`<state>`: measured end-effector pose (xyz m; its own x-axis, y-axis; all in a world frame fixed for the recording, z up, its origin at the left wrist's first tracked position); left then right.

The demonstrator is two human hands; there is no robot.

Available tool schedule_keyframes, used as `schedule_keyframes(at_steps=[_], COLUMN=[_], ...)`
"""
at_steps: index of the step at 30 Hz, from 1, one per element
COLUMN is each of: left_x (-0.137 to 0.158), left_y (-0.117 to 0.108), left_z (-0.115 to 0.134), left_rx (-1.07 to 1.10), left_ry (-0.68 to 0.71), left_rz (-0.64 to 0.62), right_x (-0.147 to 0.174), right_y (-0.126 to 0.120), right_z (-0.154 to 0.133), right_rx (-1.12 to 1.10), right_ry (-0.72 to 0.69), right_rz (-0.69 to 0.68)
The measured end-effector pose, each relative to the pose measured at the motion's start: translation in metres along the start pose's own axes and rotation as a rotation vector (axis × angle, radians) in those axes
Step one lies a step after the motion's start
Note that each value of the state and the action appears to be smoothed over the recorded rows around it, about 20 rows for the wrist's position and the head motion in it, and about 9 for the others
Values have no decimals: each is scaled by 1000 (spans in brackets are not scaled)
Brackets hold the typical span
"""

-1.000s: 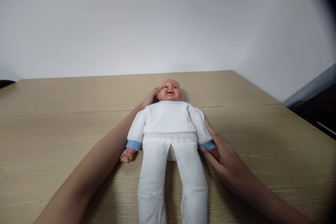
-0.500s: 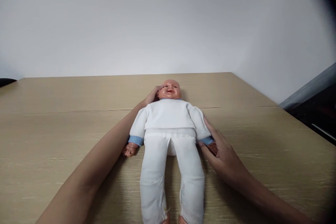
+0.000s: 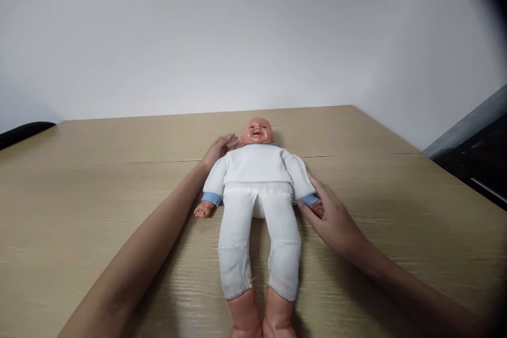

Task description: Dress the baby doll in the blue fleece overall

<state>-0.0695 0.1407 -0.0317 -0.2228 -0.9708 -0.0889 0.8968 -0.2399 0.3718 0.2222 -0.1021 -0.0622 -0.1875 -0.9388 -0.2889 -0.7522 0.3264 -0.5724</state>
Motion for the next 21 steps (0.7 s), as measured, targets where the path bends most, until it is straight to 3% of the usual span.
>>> schedule_keyframes(at_steps=[7,10,13,17,21], left_x=[75,99,125,198,327], left_y=[-13,-16,-15,16,75], left_z=[20,21,28,54,72], left_rx=[-363,-416,-613,-971,-883], left_ry=[141,170,321,585,791], left_rz=[32,51,100,95,306], right_x=[-3,-3,0,13,62], right_y=[0,0,0,-8,-39], right_z=[-4,-2,3,-13,-65], right_rx=[4,35,69,115,42], right_ry=[-39,-63,-87,-118,-231], right_rz=[-6,15,46,172,276])
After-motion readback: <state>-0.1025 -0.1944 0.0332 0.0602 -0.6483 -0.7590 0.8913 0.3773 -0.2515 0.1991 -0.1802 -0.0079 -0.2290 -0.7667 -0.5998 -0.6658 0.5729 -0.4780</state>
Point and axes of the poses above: each hand's wrist, its own x-axis away from the middle knuckle, its own y-axis out of the palm, z = x × y, the point moved 1 cm from there along -x, towards the middle knuckle, and after that the axes turned 7 degrees about y, right-handed, at the moved point
